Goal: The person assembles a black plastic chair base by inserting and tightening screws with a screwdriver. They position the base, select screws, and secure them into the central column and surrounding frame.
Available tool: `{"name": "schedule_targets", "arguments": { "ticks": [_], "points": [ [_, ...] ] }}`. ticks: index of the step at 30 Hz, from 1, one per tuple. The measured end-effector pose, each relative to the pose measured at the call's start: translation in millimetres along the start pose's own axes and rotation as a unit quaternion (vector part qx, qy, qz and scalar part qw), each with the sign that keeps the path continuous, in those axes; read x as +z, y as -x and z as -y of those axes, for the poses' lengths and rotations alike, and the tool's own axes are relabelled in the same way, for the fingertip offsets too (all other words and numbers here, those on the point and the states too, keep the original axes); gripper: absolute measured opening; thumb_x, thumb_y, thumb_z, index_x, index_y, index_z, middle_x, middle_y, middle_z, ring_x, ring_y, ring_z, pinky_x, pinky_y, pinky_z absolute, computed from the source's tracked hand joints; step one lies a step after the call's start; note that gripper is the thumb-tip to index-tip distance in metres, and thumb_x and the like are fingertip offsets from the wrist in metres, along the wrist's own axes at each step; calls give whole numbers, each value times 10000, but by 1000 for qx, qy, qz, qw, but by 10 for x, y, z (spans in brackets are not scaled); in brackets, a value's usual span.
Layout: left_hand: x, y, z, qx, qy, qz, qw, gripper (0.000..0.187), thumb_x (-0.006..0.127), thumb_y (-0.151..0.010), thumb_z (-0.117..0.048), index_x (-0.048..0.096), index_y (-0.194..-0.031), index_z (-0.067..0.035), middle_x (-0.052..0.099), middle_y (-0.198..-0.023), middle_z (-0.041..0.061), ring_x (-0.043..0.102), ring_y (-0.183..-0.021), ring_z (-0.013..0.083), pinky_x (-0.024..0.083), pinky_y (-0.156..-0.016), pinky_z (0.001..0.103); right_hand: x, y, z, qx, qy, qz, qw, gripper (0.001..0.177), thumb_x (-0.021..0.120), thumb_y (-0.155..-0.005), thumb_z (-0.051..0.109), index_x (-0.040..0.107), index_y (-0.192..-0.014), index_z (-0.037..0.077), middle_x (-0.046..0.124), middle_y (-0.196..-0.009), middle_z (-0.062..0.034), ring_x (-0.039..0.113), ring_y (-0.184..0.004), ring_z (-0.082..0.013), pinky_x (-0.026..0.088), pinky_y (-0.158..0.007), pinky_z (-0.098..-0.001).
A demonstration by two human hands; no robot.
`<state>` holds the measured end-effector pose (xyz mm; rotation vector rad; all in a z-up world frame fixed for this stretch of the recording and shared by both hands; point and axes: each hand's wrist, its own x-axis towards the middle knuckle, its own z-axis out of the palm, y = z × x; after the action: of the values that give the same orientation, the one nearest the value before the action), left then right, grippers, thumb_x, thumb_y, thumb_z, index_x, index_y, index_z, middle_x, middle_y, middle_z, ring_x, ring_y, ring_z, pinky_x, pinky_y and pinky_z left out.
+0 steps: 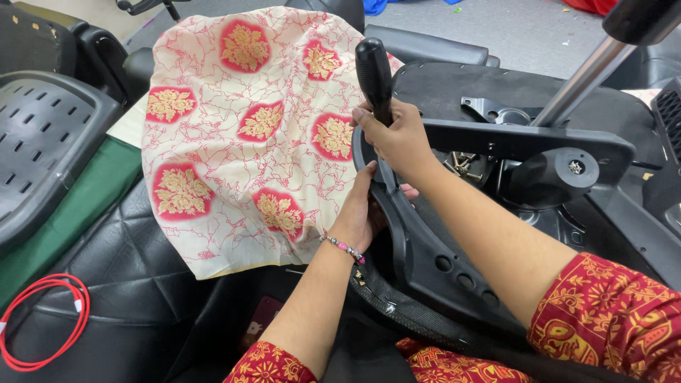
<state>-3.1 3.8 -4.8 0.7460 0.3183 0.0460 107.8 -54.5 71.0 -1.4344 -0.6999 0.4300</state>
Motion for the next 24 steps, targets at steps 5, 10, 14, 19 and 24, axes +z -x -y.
{"name": "schedule_targets", "arguments": {
  "ticks": [5,10,14,19,24],
  "points": [
    [3,8,8,2,26,0,1000,499,501,-1025,-504,623,-1224,-63,742,-987,111,736,-868,241,598,-838,410,51,118,-91,-105,14,-84,991,207,689,-1015,223,658,-969,24,522,-668,60,447,-601,-14,342,-541,-215],
    [24,-18,7,-12,34,-5,999,507,508,-993,-507,619,-1259,-90,746,-1057,84,737,-921,229,593,-865,404,-7,238,-148,-151,30,-101,983,210,692,-1038,221,653,-1003,18,574,-744,55,499,-668,-15,395,-599,-213],
    [1,-7,30,-4,40,-1,999,553,527,-991,-516,594,-1318,-75,727,-1136,101,716,-983,247,569,-909,422,-17,265,-181,-129,15,-112,985,228,688,-1039,233,643,-981,18,551,-705,53,481,-642,-18,376,-579,-215],
    [26,-15,25,-6,38,-25,999,605,553,-940,-531,541,-1378,-115,688,-1272,75,673,-1155,222,522,-1009,426,-15,364,-196,-168,48,-100,979,222,685,-1057,211,649,-1010,-2,576,-754,51,491,-692,-15,395,-618,-217],
    [32,-11,29,1,35,-21,999,635,557,-941,-547,557,-1375,-84,696,-1264,85,677,-1144,223,523,-1009,422,-62,378,-171,-118,-7,-129,985,235,658,-1055,213,639,-951,4,534,-661,49,445,-575,-19,330,-523,-222]
  ]
}}
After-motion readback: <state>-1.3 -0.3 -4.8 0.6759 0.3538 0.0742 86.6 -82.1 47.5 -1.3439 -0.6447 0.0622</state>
